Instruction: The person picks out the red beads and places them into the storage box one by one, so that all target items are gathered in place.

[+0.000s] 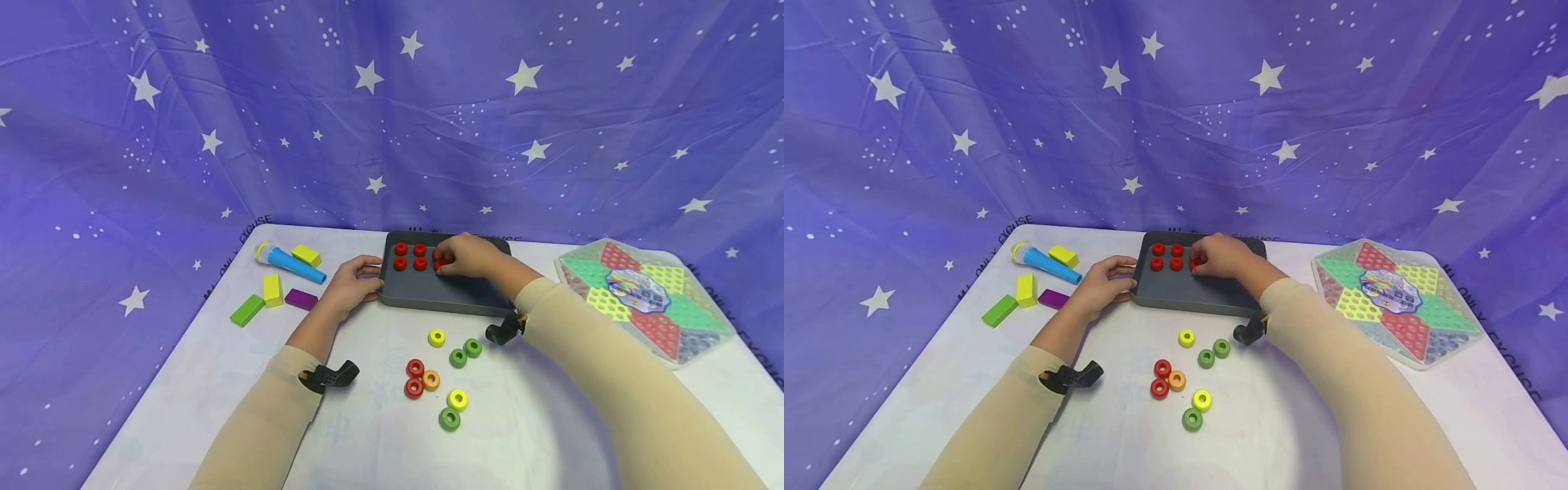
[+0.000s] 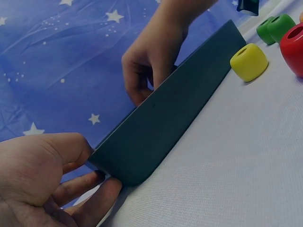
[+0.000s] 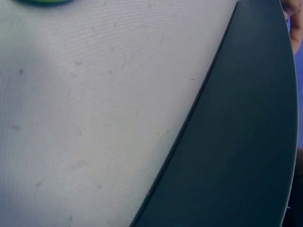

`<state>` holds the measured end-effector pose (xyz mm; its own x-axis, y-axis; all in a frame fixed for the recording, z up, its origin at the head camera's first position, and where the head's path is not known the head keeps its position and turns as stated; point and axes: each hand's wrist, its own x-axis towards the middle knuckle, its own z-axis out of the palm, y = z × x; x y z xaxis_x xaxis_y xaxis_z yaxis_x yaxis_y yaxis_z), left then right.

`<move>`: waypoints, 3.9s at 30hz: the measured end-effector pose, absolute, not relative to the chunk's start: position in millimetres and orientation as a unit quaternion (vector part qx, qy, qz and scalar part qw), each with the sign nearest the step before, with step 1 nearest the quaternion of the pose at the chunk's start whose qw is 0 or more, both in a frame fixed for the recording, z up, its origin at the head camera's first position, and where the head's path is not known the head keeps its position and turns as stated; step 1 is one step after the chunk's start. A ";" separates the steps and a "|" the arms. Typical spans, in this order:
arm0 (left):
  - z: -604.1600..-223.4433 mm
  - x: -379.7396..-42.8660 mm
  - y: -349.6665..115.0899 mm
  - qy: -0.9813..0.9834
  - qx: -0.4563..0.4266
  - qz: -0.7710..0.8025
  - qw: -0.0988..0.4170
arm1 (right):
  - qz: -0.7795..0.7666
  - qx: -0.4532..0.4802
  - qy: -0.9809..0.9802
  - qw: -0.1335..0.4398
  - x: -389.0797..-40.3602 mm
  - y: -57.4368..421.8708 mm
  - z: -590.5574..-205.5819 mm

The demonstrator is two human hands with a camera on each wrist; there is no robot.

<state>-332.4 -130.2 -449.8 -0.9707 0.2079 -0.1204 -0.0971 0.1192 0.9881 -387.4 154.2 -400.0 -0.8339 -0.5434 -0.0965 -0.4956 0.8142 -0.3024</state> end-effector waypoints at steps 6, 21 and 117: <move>-452.1 -332.8 -130.6 0.739 0.037 0.662 0.116 | -0.138 -0.278 0.948 0.076 -386.2 156.2 -393.2; -450.2 -334.1 -131.8 0.744 0.038 0.657 0.115 | -0.265 -0.331 0.894 0.145 -283.6 132.8 -370.6; -454.2 -332.8 -132.2 0.743 0.039 0.658 0.117 | -0.146 -0.222 0.961 0.080 -369.6 197.6 -375.3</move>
